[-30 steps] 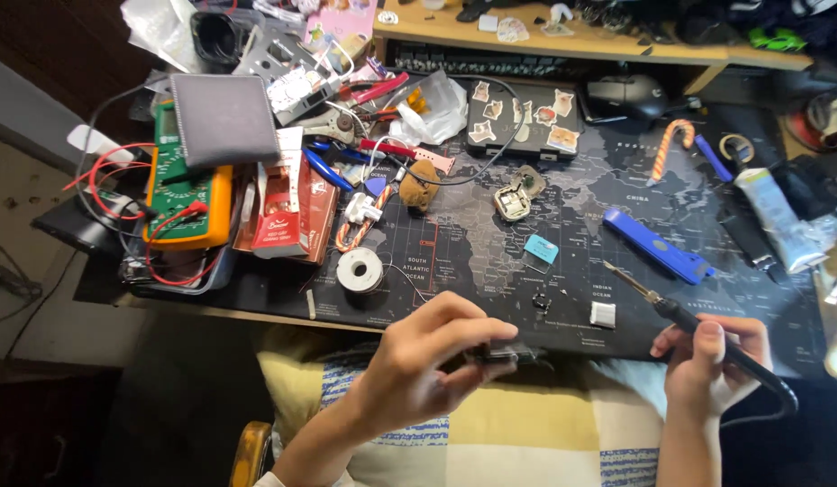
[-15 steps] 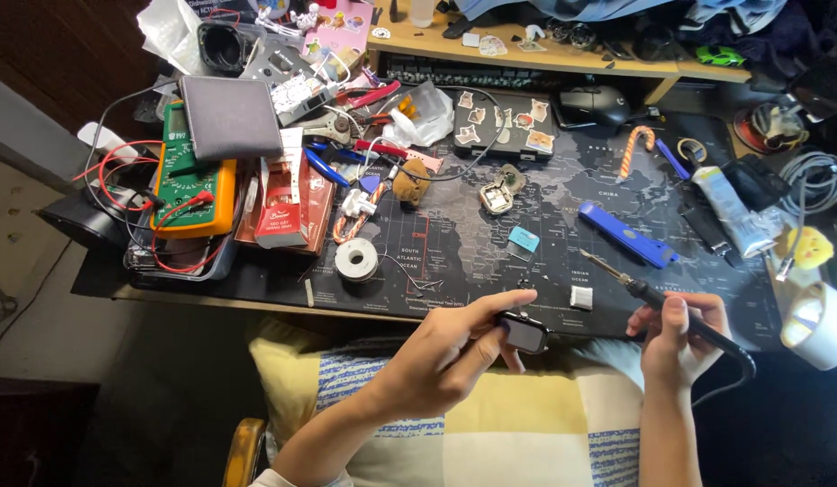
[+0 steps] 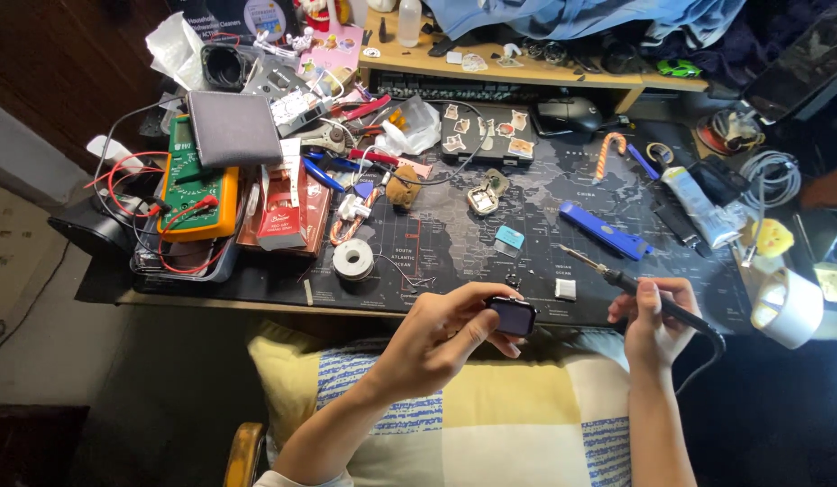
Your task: Repairing a small electronic device by soldering and manipulating internal components
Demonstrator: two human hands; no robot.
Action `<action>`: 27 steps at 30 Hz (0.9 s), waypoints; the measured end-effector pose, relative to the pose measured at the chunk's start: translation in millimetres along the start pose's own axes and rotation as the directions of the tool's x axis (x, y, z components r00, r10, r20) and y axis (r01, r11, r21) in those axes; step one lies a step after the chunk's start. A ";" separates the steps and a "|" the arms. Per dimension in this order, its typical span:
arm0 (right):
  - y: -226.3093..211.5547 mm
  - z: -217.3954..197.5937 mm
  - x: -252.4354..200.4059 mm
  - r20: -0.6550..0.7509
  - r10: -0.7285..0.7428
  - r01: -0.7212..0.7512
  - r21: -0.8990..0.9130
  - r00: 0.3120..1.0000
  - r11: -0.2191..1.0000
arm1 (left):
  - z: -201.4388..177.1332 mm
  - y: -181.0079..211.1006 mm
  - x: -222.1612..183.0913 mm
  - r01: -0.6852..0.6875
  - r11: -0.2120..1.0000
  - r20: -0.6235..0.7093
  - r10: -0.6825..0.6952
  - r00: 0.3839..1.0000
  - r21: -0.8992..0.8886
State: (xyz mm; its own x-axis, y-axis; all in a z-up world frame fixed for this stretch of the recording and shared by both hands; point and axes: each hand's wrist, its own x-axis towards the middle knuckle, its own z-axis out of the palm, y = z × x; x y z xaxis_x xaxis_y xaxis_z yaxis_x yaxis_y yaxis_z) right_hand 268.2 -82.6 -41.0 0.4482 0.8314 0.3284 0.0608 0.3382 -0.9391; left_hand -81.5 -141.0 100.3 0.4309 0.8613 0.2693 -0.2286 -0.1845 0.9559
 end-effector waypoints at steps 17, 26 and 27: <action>-11.0 1.3 -0.4 0.071 -0.031 0.033 -0.037 0.997 0.999 | 13.3 -2.3 -3.1 -0.111 0.967 -0.150 0.148 0.978 0.230; -6.9 10.1 4.2 -0.113 0.085 -0.090 -0.036 0.990 0.995 | -64.3 -155.7 -160.8 -0.341 0.512 0.574 -0.413 0.707 0.788; 2.0 5.1 3.6 -0.153 0.078 -0.088 -0.058 0.985 0.994 | -83.6 -206.2 -191.5 -0.370 0.532 0.612 -0.402 0.681 0.761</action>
State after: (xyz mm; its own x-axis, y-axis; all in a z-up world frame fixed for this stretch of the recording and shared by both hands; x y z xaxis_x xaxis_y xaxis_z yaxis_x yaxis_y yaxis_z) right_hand 265.4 -76.7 -41.2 0.5831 0.7777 0.2350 0.0730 0.2379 -0.9685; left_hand -189.9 -228.3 -158.1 0.9196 0.3708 -0.1295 0.3836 -0.7773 0.4986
